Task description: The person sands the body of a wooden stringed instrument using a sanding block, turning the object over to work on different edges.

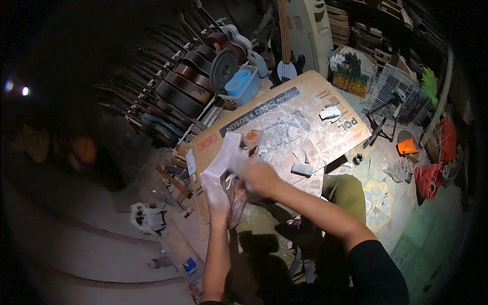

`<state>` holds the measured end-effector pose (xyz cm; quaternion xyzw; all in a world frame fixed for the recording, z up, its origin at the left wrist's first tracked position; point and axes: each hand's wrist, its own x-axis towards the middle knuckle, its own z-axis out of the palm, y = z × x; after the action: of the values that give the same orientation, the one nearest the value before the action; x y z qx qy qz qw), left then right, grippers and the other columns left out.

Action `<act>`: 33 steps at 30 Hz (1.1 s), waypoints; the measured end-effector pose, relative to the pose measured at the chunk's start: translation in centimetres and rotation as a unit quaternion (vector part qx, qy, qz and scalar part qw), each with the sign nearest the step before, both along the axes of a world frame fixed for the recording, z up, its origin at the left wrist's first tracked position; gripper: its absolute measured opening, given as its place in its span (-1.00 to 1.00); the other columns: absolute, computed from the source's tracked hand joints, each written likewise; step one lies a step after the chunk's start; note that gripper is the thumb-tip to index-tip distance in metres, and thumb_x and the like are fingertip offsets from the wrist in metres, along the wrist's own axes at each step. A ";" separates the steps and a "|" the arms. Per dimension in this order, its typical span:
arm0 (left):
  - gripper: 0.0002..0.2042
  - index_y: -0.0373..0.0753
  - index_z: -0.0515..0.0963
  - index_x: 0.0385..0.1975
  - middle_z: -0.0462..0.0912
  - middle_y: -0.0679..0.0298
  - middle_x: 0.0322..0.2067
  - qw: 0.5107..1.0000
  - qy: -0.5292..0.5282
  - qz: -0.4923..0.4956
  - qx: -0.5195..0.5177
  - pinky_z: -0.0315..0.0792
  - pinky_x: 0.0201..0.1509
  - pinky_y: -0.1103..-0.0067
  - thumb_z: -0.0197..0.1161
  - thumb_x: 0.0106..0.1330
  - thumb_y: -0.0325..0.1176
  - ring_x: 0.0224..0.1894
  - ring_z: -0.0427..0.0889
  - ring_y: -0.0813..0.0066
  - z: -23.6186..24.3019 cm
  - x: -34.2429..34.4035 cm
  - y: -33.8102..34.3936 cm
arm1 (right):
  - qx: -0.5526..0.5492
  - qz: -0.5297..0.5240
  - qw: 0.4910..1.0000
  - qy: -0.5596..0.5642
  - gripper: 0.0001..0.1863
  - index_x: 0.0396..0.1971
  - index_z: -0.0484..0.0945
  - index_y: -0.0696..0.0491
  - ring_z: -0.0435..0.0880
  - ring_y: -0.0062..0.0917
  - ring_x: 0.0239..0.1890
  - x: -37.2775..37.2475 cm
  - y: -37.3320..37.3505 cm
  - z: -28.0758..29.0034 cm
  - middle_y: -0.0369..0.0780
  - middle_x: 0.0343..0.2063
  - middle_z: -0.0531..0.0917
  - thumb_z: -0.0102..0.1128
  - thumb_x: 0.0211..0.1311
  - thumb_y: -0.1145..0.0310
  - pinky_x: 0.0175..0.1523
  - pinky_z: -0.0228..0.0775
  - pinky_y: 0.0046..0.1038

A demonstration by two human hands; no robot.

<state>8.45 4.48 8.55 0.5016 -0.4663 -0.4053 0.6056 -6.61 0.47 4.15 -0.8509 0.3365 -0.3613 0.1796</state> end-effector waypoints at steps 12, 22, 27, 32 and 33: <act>-0.14 -0.46 0.15 0.38 0.25 0.07 0.39 0.988 -0.059 0.139 -0.003 -0.14 0.54 0.48 -0.44 0.51 0.32 0.46 0.14 0.27 -5.5 3.9 -2.7 | 0.041 -0.086 0.995 -0.037 -0.43 0.19 0.48 0.01 0.63 -0.16 -0.04 0.6 -0.8 0.4 -0.07 0.10 0.57 0.18 0.08 0.43 0.00 0.54 -0.17; -0.32 -0.41 0.31 0.28 0.43 0.10 0.25 0.998 -0.053 -0.018 -0.031 0.08 0.46 0.44 -0.46 0.61 0.11 0.29 0.38 0.28 -0.4 0.4 0.0 | 0.096 -0.042 0.994 0.022 -0.42 0.18 0.53 -0.03 0.66 -0.13 0.00 -2.8 0.5 5.7 -0.04 0.09 0.60 0.15 0.04 0.50 0.02 0.57 -0.20; -0.38 -0.53 0.45 0.11 0.61 0.01 0.05 0.992 -0.042 -0.111 -0.048 0.41 0.24 0.43 -0.40 0.61 -0.05 0.08 0.61 0.29 -1.0 0.7 1.9 | -0.009 0.131 0.981 -0.141 -0.45 0.13 0.55 0.03 0.69 -0.13 -0.06 -4.1 2.7 5.2 -0.08 0.17 0.56 0.13 0.02 0.54 -0.03 0.62 -0.21; -0.42 -0.53 0.46 0.10 0.66 -0.08 -0.05 0.993 -0.075 -0.082 -0.035 0.46 0.16 0.39 -0.36 0.59 -0.09 0.03 0.66 0.23 -0.9 -1.3 2.7 | 0.073 -0.045 0.996 0.005 -0.37 0.16 0.52 0.04 0.69 -0.13 -0.07 -6.0 5.1 7.0 -0.06 0.19 0.54 0.18 -0.05 0.59 -0.05 0.63 -0.22; -0.42 -0.52 0.47 0.09 0.68 -0.10 -0.08 0.989 -0.116 -0.080 -0.034 0.46 0.15 0.38 -0.37 0.58 -0.10 0.02 0.67 0.22 -1.4 -1.0 2.5 | 0.045 -0.009 0.996 -0.074 -0.39 0.14 0.53 0.04 0.70 -0.13 -0.09 -5.5 6.1 6.2 -0.06 0.18 0.55 0.18 -0.05 0.59 -0.08 0.63 -0.21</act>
<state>7.43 6.95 7.16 0.4850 -0.5857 -0.3754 0.5299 -12.14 6.59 10.35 -0.8098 0.3463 -0.4090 0.2387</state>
